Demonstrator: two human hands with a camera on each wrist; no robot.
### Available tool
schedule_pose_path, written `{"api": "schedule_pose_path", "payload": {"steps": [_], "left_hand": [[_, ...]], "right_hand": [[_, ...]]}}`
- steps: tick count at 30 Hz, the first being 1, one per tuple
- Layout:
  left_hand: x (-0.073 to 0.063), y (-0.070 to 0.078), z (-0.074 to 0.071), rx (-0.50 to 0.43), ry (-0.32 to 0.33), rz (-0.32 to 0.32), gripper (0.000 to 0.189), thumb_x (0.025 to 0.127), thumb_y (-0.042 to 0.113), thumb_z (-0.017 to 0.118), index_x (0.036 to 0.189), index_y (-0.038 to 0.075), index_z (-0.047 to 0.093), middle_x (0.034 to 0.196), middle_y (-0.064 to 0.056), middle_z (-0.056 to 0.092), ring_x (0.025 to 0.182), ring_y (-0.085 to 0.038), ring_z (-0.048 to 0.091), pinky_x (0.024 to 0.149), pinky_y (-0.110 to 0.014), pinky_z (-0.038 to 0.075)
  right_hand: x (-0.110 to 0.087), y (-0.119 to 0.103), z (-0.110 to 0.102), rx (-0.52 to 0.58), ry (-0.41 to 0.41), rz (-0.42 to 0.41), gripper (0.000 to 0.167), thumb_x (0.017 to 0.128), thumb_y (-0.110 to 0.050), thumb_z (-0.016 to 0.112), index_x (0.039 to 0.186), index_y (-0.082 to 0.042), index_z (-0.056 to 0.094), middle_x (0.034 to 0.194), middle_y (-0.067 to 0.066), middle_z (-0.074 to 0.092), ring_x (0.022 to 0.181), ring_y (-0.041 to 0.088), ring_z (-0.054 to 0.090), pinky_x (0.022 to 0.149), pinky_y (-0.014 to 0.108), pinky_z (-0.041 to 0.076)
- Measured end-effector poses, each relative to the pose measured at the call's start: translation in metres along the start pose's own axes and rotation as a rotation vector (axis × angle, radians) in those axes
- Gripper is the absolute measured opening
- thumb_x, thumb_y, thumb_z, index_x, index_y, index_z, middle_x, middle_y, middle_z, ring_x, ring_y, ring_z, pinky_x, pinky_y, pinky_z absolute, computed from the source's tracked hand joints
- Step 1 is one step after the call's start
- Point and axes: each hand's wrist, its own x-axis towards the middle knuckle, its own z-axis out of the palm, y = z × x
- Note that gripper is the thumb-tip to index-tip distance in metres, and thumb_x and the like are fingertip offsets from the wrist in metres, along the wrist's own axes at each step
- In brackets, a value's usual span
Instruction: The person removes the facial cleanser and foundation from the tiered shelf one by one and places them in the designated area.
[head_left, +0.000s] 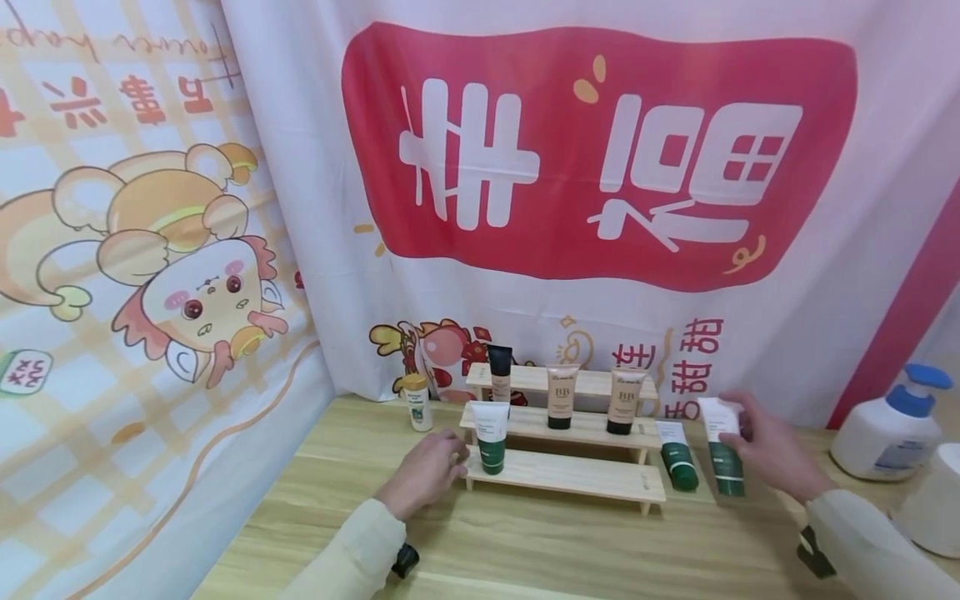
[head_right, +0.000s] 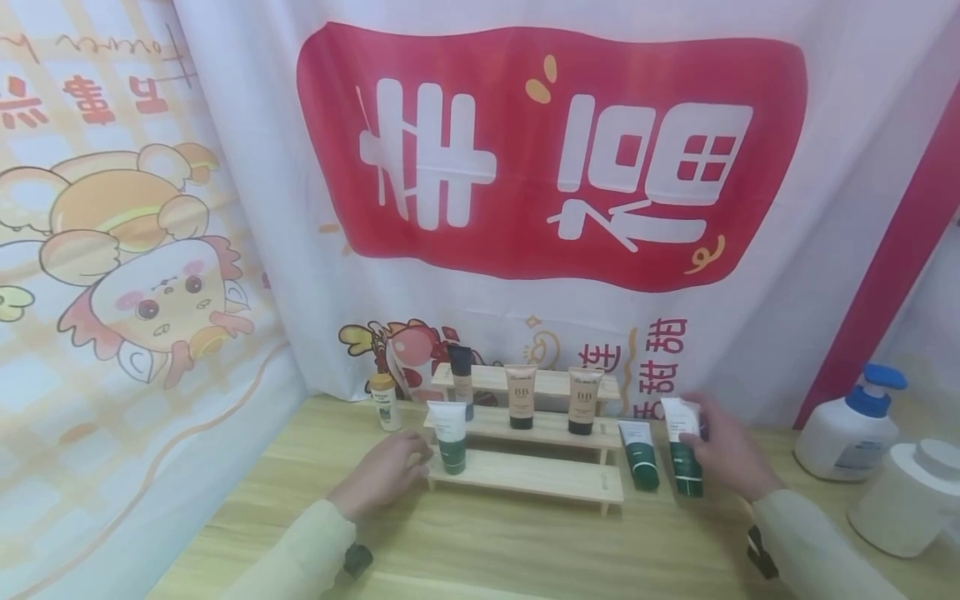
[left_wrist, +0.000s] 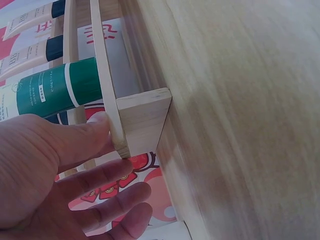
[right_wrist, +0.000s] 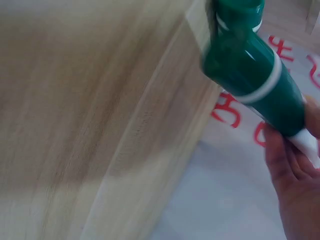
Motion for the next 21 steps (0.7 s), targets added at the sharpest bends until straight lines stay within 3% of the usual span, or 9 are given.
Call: {"api": "schedule_pose_path", "payload": {"steps": [2, 5, 15, 21], "left_hand": [[0.0, -0.001, 0.0, 0.004, -0.003, -0.002, 0.019, 0.081, 0.016, 0.073, 0.099, 0.01, 0.069, 0.102, -0.003, 0.062, 0.092, -0.021, 0.057, 0.083, -0.039, 0.05], [-0.001, -0.002, 0.0, 0.004, -0.003, -0.004, 0.019, 0.082, 0.016, 0.073, 0.099, 0.01, 0.069, 0.102, -0.004, 0.062, 0.092, -0.021, 0.057, 0.083, -0.039, 0.05], [0.0, 0.0, -0.001, 0.01, -0.018, -0.018, 0.022, 0.082, 0.018, 0.073, 0.102, 0.011, 0.069, 0.103, -0.002, 0.062, 0.095, -0.02, 0.057, 0.085, -0.038, 0.05], [0.002, -0.001, 0.002, 0.021, -0.017, -0.02, 0.023, 0.081, 0.018, 0.074, 0.102, 0.011, 0.069, 0.104, -0.002, 0.061, 0.095, -0.02, 0.057, 0.085, -0.037, 0.05]], "right_hand": [[0.008, 0.009, 0.006, 0.002, -0.066, 0.015, 0.062, 0.087, -0.012, 0.068, 0.137, 0.0, 0.034, 0.108, 0.025, 0.056, 0.09, 0.034, 0.056, 0.069, 0.049, 0.052], [0.018, 0.019, 0.013, 0.008, -0.104, 0.015, 0.059, 0.085, -0.011, 0.068, 0.133, 0.002, 0.037, 0.105, 0.025, 0.057, 0.088, 0.033, 0.056, 0.068, 0.047, 0.051], [0.031, 0.038, 0.027, 0.008, -0.137, 0.026, 0.046, 0.087, -0.006, 0.064, 0.124, 0.014, 0.045, 0.109, 0.036, 0.055, 0.095, 0.046, 0.056, 0.077, 0.056, 0.048], [0.032, 0.041, 0.028, -0.035, -0.153, 0.036, 0.04, 0.088, -0.008, 0.063, 0.117, 0.017, 0.051, 0.105, 0.036, 0.057, 0.096, 0.048, 0.056, 0.081, 0.058, 0.046]]}}
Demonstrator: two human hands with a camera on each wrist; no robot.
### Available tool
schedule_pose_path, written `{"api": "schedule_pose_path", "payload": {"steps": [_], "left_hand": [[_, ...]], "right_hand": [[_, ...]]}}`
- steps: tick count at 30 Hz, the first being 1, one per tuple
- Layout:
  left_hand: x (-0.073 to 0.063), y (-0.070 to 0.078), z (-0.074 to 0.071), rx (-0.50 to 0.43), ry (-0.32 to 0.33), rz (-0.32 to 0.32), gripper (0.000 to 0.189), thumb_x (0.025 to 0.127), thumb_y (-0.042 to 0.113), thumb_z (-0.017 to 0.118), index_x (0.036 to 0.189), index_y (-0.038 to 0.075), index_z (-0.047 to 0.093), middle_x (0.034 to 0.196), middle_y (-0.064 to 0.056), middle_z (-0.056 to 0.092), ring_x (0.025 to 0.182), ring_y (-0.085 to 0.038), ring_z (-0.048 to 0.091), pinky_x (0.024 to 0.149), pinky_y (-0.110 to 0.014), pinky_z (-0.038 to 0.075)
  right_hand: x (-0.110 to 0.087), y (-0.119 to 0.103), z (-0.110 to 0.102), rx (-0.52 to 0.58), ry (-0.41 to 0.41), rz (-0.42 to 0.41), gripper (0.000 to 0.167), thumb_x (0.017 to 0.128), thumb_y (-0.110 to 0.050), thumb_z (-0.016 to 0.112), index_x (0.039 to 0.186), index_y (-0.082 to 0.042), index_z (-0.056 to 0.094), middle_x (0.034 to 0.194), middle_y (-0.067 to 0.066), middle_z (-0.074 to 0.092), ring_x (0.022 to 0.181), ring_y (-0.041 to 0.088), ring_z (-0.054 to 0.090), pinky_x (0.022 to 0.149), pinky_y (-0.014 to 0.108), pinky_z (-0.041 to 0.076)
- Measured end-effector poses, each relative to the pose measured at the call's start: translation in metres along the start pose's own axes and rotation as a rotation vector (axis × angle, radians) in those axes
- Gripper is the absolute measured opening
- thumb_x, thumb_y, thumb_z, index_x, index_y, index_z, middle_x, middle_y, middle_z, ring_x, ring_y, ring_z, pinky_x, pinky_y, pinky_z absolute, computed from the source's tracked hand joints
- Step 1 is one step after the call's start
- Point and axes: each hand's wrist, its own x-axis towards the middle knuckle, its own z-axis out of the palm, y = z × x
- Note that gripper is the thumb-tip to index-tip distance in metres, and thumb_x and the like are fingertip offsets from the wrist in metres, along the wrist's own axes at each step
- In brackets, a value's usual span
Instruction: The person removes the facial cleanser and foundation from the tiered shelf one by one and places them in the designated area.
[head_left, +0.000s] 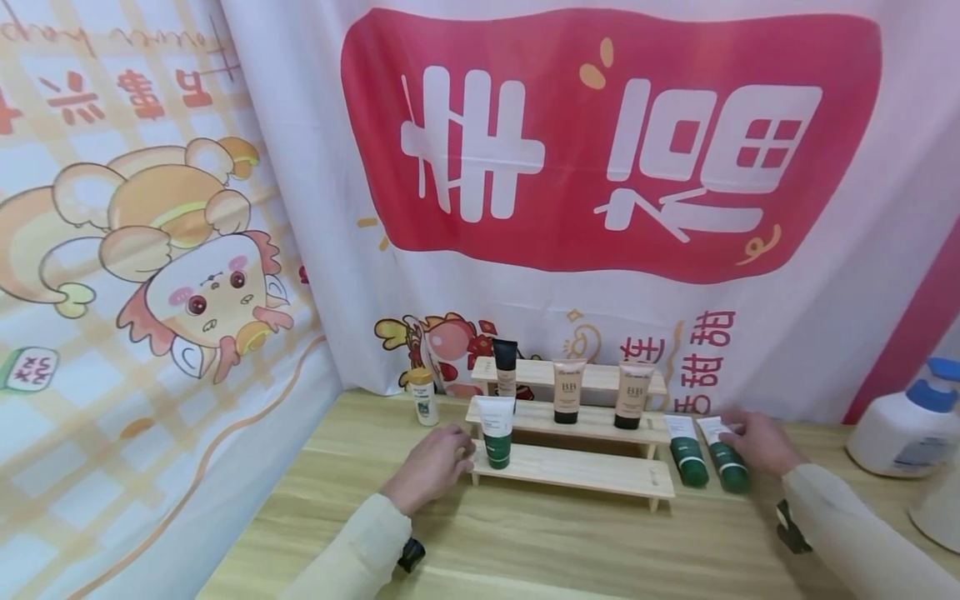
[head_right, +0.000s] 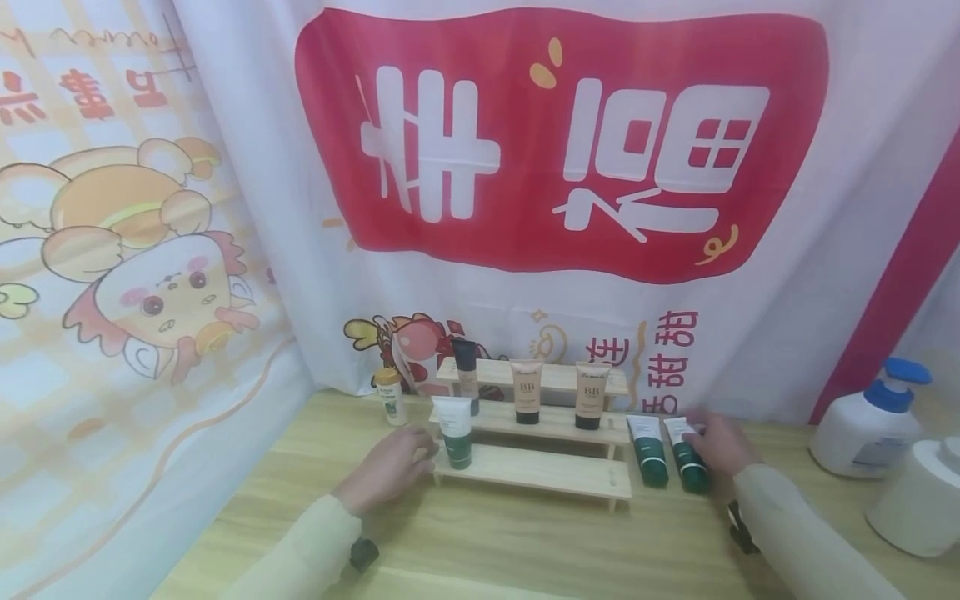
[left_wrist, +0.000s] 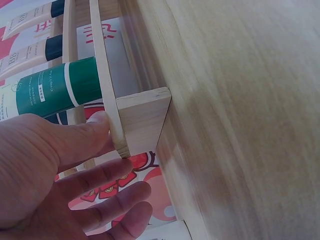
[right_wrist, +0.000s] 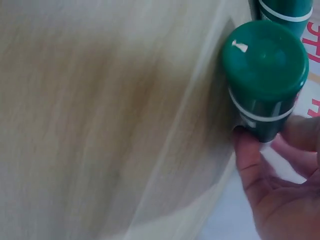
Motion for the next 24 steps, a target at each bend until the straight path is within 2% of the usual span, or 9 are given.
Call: {"api": "schedule_pose_path", "payload": {"steps": [6, 10, 14, 24], "left_hand": [[0.002, 0.0, -0.001, 0.008, 0.02, 0.014, 0.021, 0.08, 0.017, 0.074, 0.1, 0.011, 0.069, 0.103, -0.003, 0.062, 0.094, -0.02, 0.057, 0.084, -0.037, 0.05], [0.002, 0.001, -0.003, 0.013, 0.02, 0.024, 0.021, 0.08, 0.017, 0.074, 0.1, 0.01, 0.07, 0.102, -0.004, 0.062, 0.093, -0.02, 0.057, 0.083, -0.037, 0.05], [0.001, 0.001, -0.003, 0.013, 0.019, 0.033, 0.022, 0.08, 0.016, 0.074, 0.1, 0.009, 0.069, 0.101, -0.005, 0.063, 0.092, -0.02, 0.058, 0.083, -0.037, 0.05], [-0.002, 0.002, -0.004, -0.012, 0.013, 0.032, 0.021, 0.081, 0.014, 0.074, 0.1, 0.008, 0.069, 0.1, -0.004, 0.062, 0.09, -0.02, 0.057, 0.081, -0.037, 0.051]], "right_hand": [[0.0, -0.003, -0.007, -0.051, 0.013, 0.032, 0.032, 0.088, -0.008, 0.062, 0.108, 0.017, 0.057, 0.098, 0.034, 0.06, 0.092, 0.046, 0.057, 0.08, 0.057, 0.046], [-0.001, -0.005, -0.009, -0.05, 0.004, 0.09, 0.032, 0.091, -0.009, 0.059, 0.111, 0.016, 0.057, 0.104, 0.034, 0.058, 0.093, 0.043, 0.055, 0.081, 0.057, 0.045], [-0.004, -0.013, -0.014, 0.005, 0.03, 0.136, 0.032, 0.094, -0.012, 0.055, 0.115, 0.013, 0.056, 0.108, 0.032, 0.057, 0.095, 0.042, 0.053, 0.08, 0.057, 0.045], [-0.016, -0.057, -0.032, 0.02, 0.158, 0.03, 0.04, 0.094, -0.029, 0.06, 0.118, 0.004, 0.057, 0.113, 0.026, 0.053, 0.097, 0.039, 0.053, 0.072, 0.05, 0.051]]}}
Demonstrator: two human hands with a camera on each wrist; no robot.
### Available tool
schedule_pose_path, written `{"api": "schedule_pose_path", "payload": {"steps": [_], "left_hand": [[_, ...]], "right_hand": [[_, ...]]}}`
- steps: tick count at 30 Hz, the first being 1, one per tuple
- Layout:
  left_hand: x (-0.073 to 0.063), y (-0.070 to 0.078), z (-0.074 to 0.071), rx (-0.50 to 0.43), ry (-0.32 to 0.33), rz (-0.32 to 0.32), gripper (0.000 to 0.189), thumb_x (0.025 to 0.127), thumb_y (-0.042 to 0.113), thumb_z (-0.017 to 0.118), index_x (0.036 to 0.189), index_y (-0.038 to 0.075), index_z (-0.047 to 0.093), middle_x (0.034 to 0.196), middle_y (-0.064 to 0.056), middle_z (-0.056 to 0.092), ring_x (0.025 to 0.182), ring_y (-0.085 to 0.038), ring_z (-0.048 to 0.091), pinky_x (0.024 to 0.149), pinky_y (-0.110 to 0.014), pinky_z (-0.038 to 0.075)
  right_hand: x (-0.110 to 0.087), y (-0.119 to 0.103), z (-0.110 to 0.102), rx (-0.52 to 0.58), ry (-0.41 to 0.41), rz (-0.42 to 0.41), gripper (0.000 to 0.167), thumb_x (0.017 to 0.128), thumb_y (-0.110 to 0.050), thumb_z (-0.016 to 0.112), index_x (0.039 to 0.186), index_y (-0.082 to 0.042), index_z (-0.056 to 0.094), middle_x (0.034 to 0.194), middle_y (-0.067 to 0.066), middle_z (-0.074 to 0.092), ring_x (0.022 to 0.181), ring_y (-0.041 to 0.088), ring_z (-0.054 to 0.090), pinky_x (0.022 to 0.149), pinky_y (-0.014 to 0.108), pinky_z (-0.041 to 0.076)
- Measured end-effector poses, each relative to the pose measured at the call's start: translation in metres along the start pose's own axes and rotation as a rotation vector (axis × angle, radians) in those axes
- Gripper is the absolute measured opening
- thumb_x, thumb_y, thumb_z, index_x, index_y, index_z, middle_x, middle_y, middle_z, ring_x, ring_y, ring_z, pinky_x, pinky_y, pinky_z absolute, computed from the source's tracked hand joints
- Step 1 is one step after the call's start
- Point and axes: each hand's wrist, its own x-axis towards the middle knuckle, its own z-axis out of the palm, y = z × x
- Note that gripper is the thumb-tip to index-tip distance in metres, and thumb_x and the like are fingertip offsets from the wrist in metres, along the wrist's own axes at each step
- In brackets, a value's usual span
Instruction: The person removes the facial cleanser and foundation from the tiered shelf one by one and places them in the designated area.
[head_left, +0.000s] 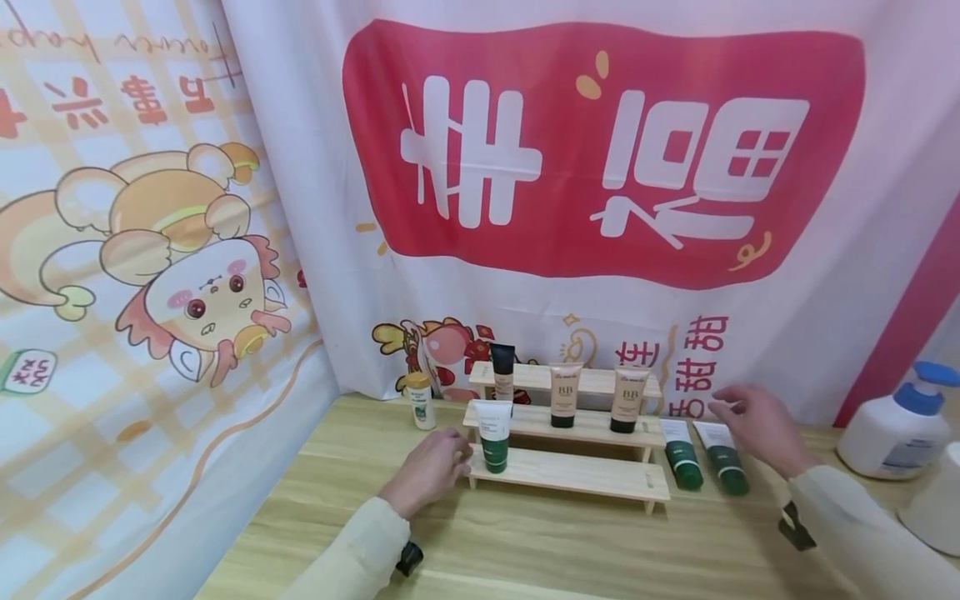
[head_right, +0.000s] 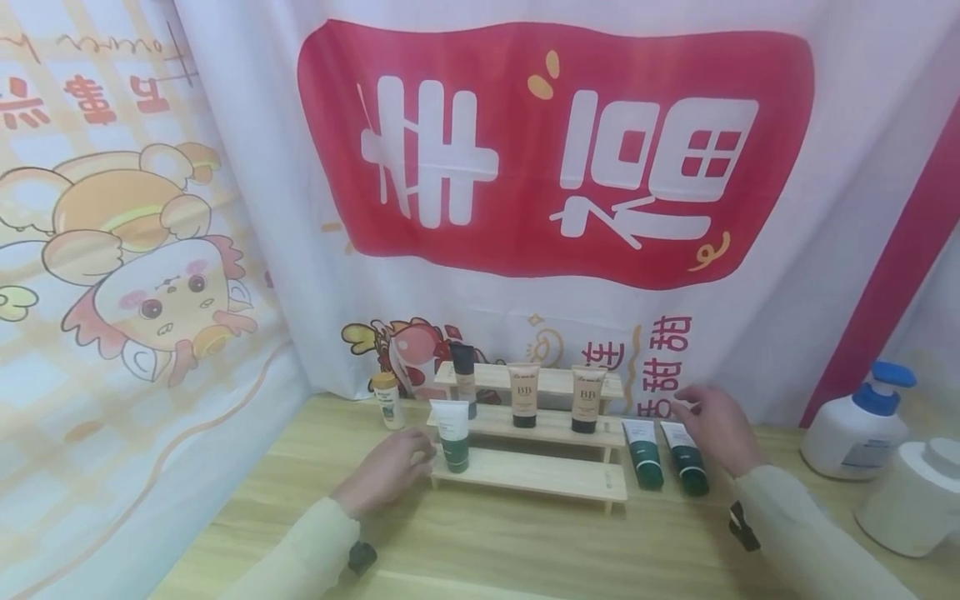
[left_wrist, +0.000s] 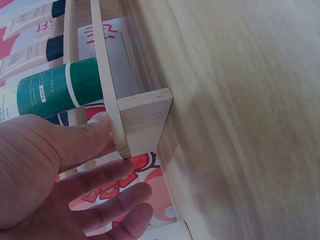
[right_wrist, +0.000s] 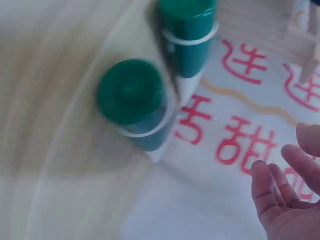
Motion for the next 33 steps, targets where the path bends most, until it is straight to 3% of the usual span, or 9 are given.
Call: {"api": "schedule_pose_path", "payload": {"steps": [13, 18, 24, 28, 33], "left_hand": [[0.0, 0.0, 0.0, -0.006, 0.0, 0.005, 0.021, 0.081, 0.015, 0.074, 0.1, 0.007, 0.069, 0.099, -0.004, 0.062, 0.09, -0.02, 0.057, 0.08, -0.037, 0.051], [0.0, 0.0, 0.0, -0.001, 0.002, 0.008, 0.021, 0.081, 0.015, 0.074, 0.1, 0.006, 0.069, 0.099, -0.005, 0.062, 0.09, -0.021, 0.057, 0.081, -0.038, 0.051], [0.0, -0.001, -0.001, -0.001, 0.005, 0.007, 0.021, 0.081, 0.014, 0.074, 0.1, 0.006, 0.069, 0.099, -0.005, 0.062, 0.09, -0.021, 0.057, 0.081, -0.038, 0.051], [-0.001, 0.0, -0.001, 0.004, 0.004, 0.002, 0.021, 0.081, 0.014, 0.074, 0.099, 0.007, 0.069, 0.099, -0.005, 0.062, 0.089, -0.021, 0.057, 0.081, -0.037, 0.051], [-0.001, 0.0, 0.0, 0.014, 0.003, 0.0, 0.02, 0.081, 0.015, 0.074, 0.099, 0.008, 0.069, 0.099, -0.005, 0.062, 0.088, -0.021, 0.057, 0.081, -0.037, 0.051]], "right_hand": [[-0.034, -0.06, -0.018, 0.021, 0.239, -0.168, 0.041, 0.092, -0.039, 0.059, 0.116, -0.006, 0.059, 0.109, 0.013, 0.054, 0.092, 0.03, 0.055, 0.069, 0.048, 0.054], [-0.049, -0.091, -0.015, 0.031, 0.314, -0.296, 0.03, 0.091, -0.032, 0.064, 0.111, -0.011, 0.062, 0.107, 0.007, 0.057, 0.091, 0.024, 0.055, 0.071, 0.048, 0.055], [-0.058, -0.118, -0.008, 0.035, 0.378, -0.454, 0.025, 0.087, -0.024, 0.07, 0.109, -0.014, 0.064, 0.108, -0.001, 0.057, 0.092, 0.016, 0.054, 0.069, 0.036, 0.055], [-0.061, -0.132, 0.003, 0.045, 0.401, -0.598, 0.025, 0.083, -0.013, 0.073, 0.106, -0.014, 0.065, 0.105, -0.004, 0.059, 0.087, 0.01, 0.055, 0.068, 0.022, 0.052], [-0.064, -0.152, 0.02, 0.091, 0.386, -0.729, 0.03, 0.08, -0.008, 0.075, 0.107, -0.014, 0.064, 0.104, -0.003, 0.059, 0.09, 0.01, 0.056, 0.073, 0.021, 0.051]]}}
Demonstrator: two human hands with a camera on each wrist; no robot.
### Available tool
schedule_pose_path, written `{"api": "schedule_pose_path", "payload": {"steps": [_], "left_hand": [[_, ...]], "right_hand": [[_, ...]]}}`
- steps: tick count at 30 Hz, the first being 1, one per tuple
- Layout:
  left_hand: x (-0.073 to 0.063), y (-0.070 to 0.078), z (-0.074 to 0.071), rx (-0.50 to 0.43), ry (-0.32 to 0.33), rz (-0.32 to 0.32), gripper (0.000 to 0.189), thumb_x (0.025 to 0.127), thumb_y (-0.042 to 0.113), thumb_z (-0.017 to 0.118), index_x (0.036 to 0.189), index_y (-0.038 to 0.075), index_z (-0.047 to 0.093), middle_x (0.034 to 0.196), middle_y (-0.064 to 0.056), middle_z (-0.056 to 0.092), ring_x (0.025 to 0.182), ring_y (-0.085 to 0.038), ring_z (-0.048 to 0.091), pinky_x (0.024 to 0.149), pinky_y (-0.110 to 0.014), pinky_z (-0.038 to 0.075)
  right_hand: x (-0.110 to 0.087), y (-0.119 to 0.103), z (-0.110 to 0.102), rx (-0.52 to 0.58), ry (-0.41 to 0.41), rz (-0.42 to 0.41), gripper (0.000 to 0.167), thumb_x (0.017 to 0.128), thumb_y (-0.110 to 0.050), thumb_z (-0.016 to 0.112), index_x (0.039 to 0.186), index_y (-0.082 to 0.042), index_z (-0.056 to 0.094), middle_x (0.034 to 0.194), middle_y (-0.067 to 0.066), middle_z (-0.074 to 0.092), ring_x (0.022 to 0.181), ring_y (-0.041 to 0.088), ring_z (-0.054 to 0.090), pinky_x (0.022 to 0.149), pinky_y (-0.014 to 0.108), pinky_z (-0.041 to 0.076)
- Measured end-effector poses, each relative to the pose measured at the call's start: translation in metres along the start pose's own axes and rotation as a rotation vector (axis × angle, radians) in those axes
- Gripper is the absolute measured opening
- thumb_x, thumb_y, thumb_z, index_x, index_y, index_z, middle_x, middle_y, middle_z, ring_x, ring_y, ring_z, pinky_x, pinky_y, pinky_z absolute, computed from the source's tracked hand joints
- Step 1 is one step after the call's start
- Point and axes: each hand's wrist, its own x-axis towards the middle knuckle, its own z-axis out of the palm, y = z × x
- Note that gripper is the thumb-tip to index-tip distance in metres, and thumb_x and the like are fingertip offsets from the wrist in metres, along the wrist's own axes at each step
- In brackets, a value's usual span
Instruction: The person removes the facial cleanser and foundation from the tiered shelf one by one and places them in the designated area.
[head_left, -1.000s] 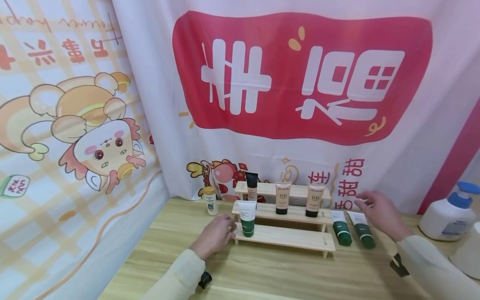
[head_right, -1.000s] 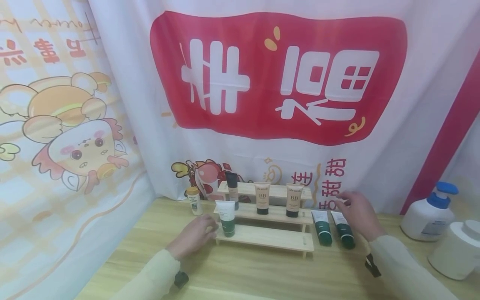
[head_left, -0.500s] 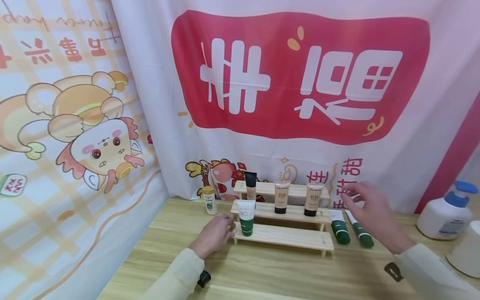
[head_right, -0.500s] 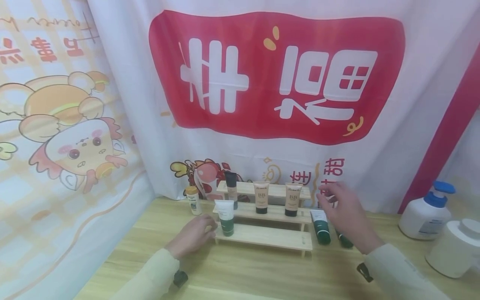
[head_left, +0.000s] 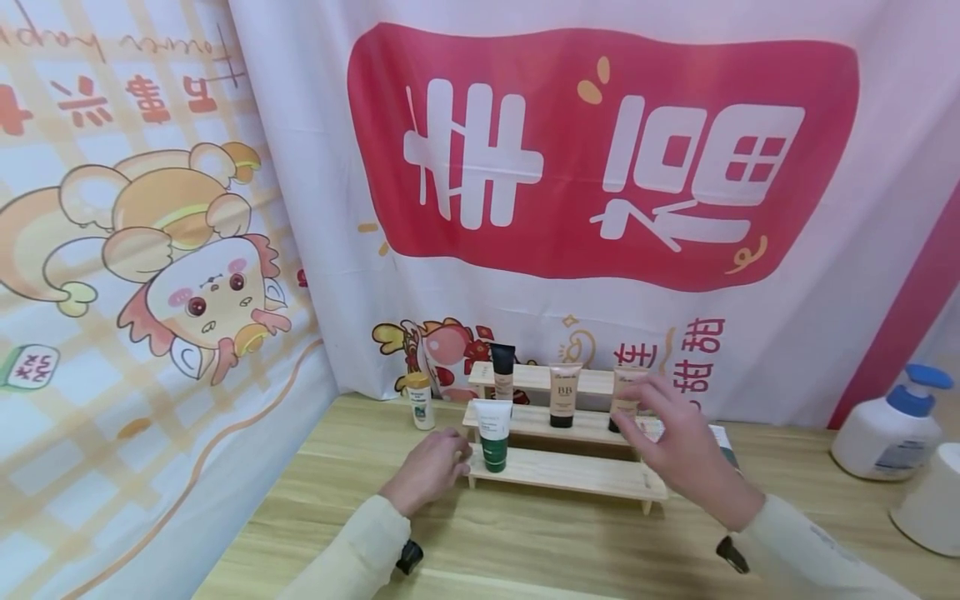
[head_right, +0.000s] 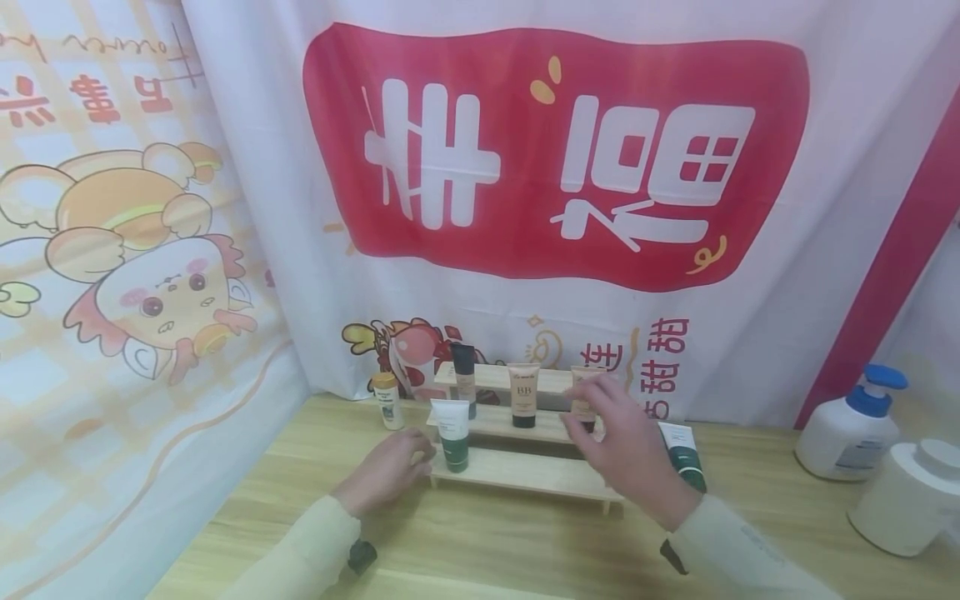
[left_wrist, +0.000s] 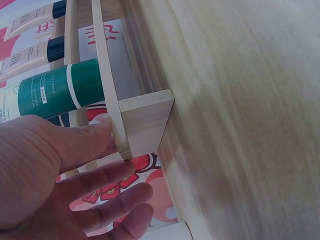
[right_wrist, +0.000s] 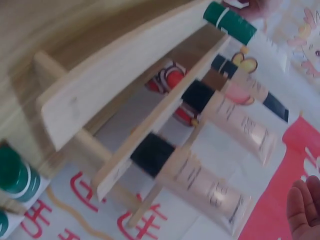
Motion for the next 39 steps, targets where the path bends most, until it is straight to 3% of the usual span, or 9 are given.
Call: {"api": "schedule_pose_path", "payload": {"steps": [9, 20, 29, 33, 39], "left_hand": [[0.001, -0.003, 0.002, -0.004, 0.007, 0.002, 0.019, 0.081, 0.015, 0.074, 0.098, 0.008, 0.07, 0.097, -0.003, 0.062, 0.088, -0.02, 0.057, 0.08, -0.036, 0.051], [0.001, -0.002, 0.003, 0.007, -0.001, 0.007, 0.02, 0.081, 0.015, 0.074, 0.099, 0.008, 0.069, 0.097, -0.002, 0.061, 0.088, -0.018, 0.057, 0.08, -0.035, 0.051], [0.0, -0.003, 0.001, -0.015, -0.005, 0.004, 0.019, 0.081, 0.013, 0.074, 0.099, 0.008, 0.07, 0.096, -0.001, 0.061, 0.087, -0.018, 0.057, 0.08, -0.035, 0.051], [0.001, -0.004, 0.0, -0.019, -0.002, 0.007, 0.019, 0.081, 0.013, 0.074, 0.098, 0.009, 0.07, 0.096, -0.001, 0.061, 0.087, -0.017, 0.056, 0.079, -0.034, 0.051], [0.002, -0.005, 0.003, -0.022, -0.002, -0.001, 0.019, 0.081, 0.015, 0.075, 0.098, 0.009, 0.07, 0.098, -0.002, 0.061, 0.087, -0.017, 0.056, 0.079, -0.034, 0.051]], "right_hand": [[0.003, -0.023, 0.042, 0.111, -0.109, 0.014, 0.038, 0.083, -0.016, 0.074, 0.119, -0.018, 0.06, 0.113, -0.004, 0.057, 0.1, 0.011, 0.055, 0.075, 0.032, 0.054], [0.007, -0.034, 0.091, 0.168, -0.216, 0.114, 0.062, 0.084, -0.023, 0.074, 0.138, -0.031, 0.045, 0.123, -0.006, 0.05, 0.097, 0.009, 0.055, 0.076, 0.031, 0.054], [0.022, -0.036, 0.124, 0.208, -0.225, 0.144, 0.059, 0.085, -0.022, 0.073, 0.137, -0.032, 0.048, 0.121, -0.006, 0.051, 0.097, 0.009, 0.054, 0.077, 0.032, 0.054], [0.022, -0.035, 0.132, 0.233, -0.211, 0.146, 0.059, 0.085, -0.021, 0.072, 0.136, -0.036, 0.047, 0.117, -0.007, 0.052, 0.092, 0.008, 0.055, 0.074, 0.03, 0.054], [0.015, -0.032, 0.144, 0.277, -0.192, 0.147, 0.064, 0.084, -0.018, 0.073, 0.14, -0.028, 0.043, 0.118, -0.007, 0.054, 0.095, 0.012, 0.058, 0.074, 0.03, 0.054]]}}
